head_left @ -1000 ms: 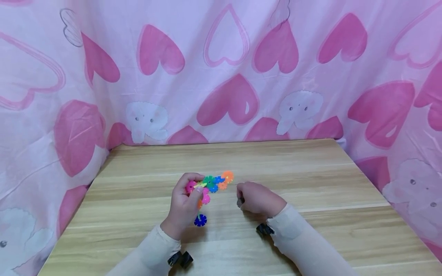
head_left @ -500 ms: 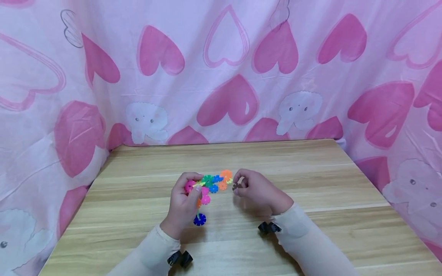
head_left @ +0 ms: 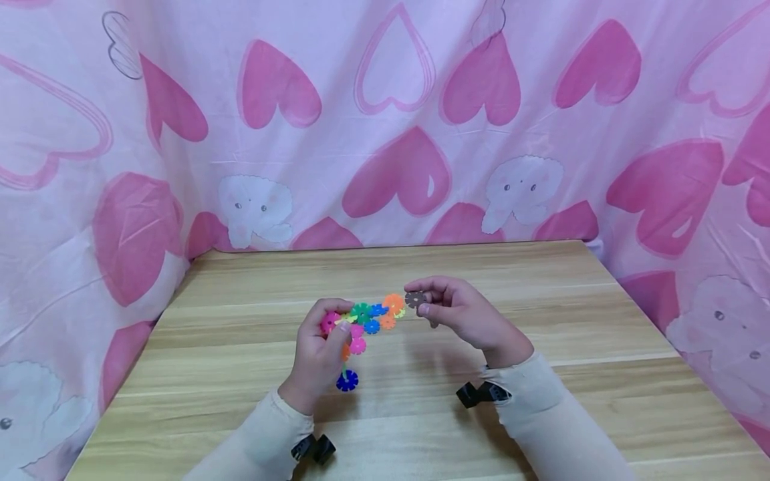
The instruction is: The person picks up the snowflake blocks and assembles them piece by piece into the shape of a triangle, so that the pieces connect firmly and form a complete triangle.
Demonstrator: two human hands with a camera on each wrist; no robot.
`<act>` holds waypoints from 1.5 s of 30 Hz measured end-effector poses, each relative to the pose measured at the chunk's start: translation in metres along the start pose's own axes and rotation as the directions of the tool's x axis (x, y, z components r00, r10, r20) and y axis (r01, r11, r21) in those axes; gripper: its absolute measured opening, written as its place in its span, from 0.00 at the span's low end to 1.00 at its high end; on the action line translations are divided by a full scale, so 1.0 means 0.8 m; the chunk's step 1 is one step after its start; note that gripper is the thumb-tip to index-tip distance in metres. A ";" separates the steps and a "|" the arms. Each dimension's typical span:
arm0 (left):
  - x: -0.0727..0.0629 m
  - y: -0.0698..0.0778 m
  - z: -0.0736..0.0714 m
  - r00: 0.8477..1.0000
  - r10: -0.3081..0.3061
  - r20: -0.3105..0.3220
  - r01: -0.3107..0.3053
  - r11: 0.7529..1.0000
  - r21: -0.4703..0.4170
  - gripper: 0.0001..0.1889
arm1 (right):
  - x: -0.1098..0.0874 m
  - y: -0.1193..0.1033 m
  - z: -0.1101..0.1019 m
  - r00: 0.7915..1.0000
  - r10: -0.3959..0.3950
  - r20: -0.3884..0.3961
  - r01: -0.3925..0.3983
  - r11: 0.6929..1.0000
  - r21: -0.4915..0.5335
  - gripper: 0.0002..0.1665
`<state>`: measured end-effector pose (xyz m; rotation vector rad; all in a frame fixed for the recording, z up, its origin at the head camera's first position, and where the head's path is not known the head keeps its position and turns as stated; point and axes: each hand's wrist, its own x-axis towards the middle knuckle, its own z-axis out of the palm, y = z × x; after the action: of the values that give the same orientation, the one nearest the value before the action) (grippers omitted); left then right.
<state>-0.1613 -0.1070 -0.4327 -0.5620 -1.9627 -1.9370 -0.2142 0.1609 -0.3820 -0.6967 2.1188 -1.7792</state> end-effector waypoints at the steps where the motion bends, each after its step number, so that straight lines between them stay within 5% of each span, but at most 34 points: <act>1: 0.000 0.000 0.000 1.000 -0.001 0.001 0.001 1.000 0.001 0.15 | -0.001 -0.001 0.000 1.000 -0.006 0.011 0.006 1.000 0.004 0.21; 17: -0.001 -0.001 -0.001 0.995 0.080 0.062 -0.076 0.996 -0.056 0.16 | -0.002 0.000 0.000 0.984 0.000 0.180 -0.023 0.992 0.127 0.21; 28: -0.005 0.004 0.003 0.997 0.005 0.080 -0.006 1.000 0.005 0.16 | -0.004 0.009 -0.012 0.955 -0.103 0.277 0.072 0.990 0.122 0.19; 36: -0.006 0.006 0.005 0.996 0.041 0.073 -0.043 0.999 0.021 0.17 | -0.003 0.008 -0.008 0.960 -0.077 0.268 0.055 0.995 0.089 0.19; 45: -0.001 0.006 0.004 0.994 -0.107 0.006 0.107 0.993 0.051 0.16 | -0.001 0.008 -0.002 0.980 -0.036 0.194 0.031 0.999 0.027 0.24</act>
<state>-0.1582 -0.1039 -0.4287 -0.4615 -2.0804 -1.9440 -0.2153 0.1636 -0.3876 -0.8674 1.9652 -1.6746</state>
